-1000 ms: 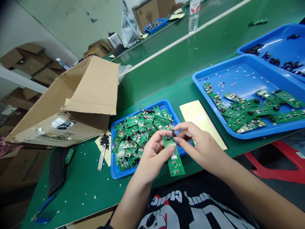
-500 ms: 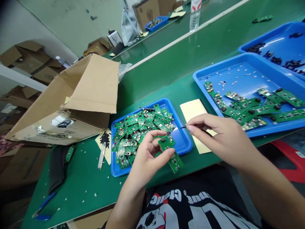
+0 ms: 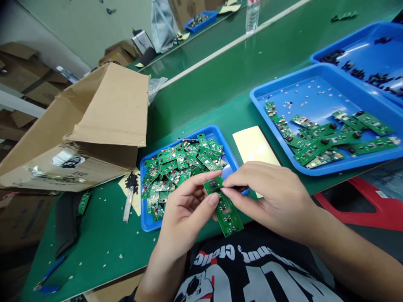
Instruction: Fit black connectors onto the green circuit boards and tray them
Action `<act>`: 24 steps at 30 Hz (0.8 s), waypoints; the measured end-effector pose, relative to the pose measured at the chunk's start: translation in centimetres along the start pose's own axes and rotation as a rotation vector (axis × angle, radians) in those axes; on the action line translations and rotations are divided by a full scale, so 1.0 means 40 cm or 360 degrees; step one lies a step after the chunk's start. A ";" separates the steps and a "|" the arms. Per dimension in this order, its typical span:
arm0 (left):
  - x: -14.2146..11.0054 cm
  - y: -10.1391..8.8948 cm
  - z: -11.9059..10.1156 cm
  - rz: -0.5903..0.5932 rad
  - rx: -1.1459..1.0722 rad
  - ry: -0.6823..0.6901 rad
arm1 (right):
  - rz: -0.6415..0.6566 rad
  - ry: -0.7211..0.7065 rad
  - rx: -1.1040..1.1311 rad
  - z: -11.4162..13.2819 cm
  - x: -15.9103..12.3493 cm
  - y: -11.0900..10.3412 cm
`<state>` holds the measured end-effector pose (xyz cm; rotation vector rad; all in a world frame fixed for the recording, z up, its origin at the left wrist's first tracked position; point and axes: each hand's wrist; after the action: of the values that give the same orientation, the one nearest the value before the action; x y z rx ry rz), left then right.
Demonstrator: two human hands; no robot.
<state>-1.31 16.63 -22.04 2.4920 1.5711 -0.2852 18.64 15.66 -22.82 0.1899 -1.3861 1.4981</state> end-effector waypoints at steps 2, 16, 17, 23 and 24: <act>-0.003 0.000 0.000 0.0005 0.0021 0.0000 | 0.0027 -0.0011 0.0006 -0.002 0.002 -0.001; -0.008 0.006 0.001 -0.0067 0.0067 0.0063 | 0.0027 -0.0031 -0.0108 0.004 0.007 -0.004; -0.008 0.006 0.002 -0.0081 0.0090 0.0072 | 0.0031 -0.0037 -0.0115 0.005 0.006 -0.004; -0.014 0.008 0.005 -0.0216 0.0383 0.0183 | 0.0059 -0.0059 -0.0180 0.007 0.006 -0.006; -0.014 0.009 0.006 -0.0218 0.0406 0.0203 | 0.0059 -0.0061 -0.0189 0.006 0.007 -0.007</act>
<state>-1.25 15.94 -22.10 2.6404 1.8677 -0.3747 18.59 15.55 -22.38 0.1198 -1.5116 1.4440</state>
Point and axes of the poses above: each hand's wrist, its own x-axis towards the middle knuckle, its own y-axis out of the palm, z = x × y, and after that the axes turned 12 degrees about -y, right-handed
